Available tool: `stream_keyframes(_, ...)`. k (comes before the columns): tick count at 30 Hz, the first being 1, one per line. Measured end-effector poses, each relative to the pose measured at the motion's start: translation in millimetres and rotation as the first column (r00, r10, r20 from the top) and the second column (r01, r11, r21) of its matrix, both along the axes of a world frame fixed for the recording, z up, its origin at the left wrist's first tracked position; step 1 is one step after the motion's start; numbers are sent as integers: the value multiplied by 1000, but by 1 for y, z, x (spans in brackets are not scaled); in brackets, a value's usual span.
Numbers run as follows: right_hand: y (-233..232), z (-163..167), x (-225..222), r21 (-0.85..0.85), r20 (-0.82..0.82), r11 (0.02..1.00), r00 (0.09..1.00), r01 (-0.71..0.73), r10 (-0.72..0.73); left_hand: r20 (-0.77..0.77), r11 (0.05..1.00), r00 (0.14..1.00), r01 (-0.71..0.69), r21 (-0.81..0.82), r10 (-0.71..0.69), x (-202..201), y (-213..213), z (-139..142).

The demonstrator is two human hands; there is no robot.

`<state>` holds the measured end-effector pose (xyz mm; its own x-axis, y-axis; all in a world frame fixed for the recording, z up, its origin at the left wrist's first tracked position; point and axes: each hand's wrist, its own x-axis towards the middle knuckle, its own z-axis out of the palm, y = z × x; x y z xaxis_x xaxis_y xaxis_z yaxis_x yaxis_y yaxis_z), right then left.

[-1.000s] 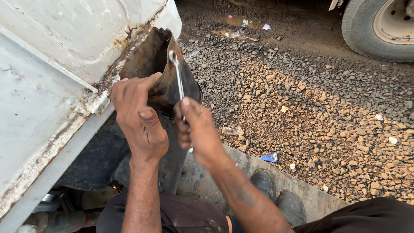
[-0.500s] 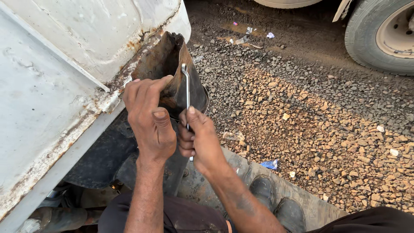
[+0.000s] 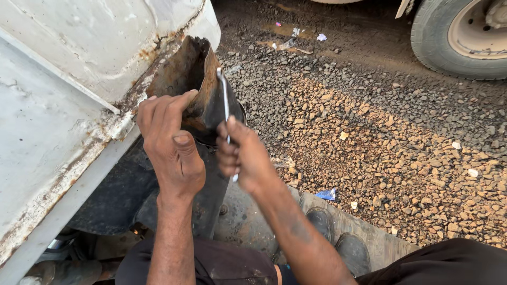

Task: The person uses a wrench to tighten a bolt on a clamp securing a section of a rusty exhaust pipe under a vehicle. The person repeatedly turns the wrench to secure the pipe in place.

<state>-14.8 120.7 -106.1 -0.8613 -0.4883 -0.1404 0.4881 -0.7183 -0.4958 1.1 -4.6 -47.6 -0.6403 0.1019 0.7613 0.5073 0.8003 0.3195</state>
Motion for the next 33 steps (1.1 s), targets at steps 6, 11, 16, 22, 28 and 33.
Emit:
stream_keyframes(6,-2,1,15,-21,52,1000,998,-18,19,-14,1000,1000,-9,10,9,-2,3,2)
stream_keyframes(11,-6,4,18,-22,40,1000,999,6,-5,-7,1000,1000,-10,-11,9,1,2,4)
stream_keyframes(16,4,3,5,-25,48,999,998,-39,40,-8,1000,1000,3,15,-3,2,2,6)
stream_keyframes(22,-15,-11,38,-43,41,999,999,-15,17,-2,1000,1000,-1,-2,1,3,-1,7)
stream_keyframes(28,-12,-10,34,20,4,1000,1000,16,-16,0,1000,1000,-1,10,1,6,-2,8)
stream_keyframes(33,-13,-5,36,-3,5,1000,1000,-10,10,2,1000,1000,2,7,-2,8,-4,10)
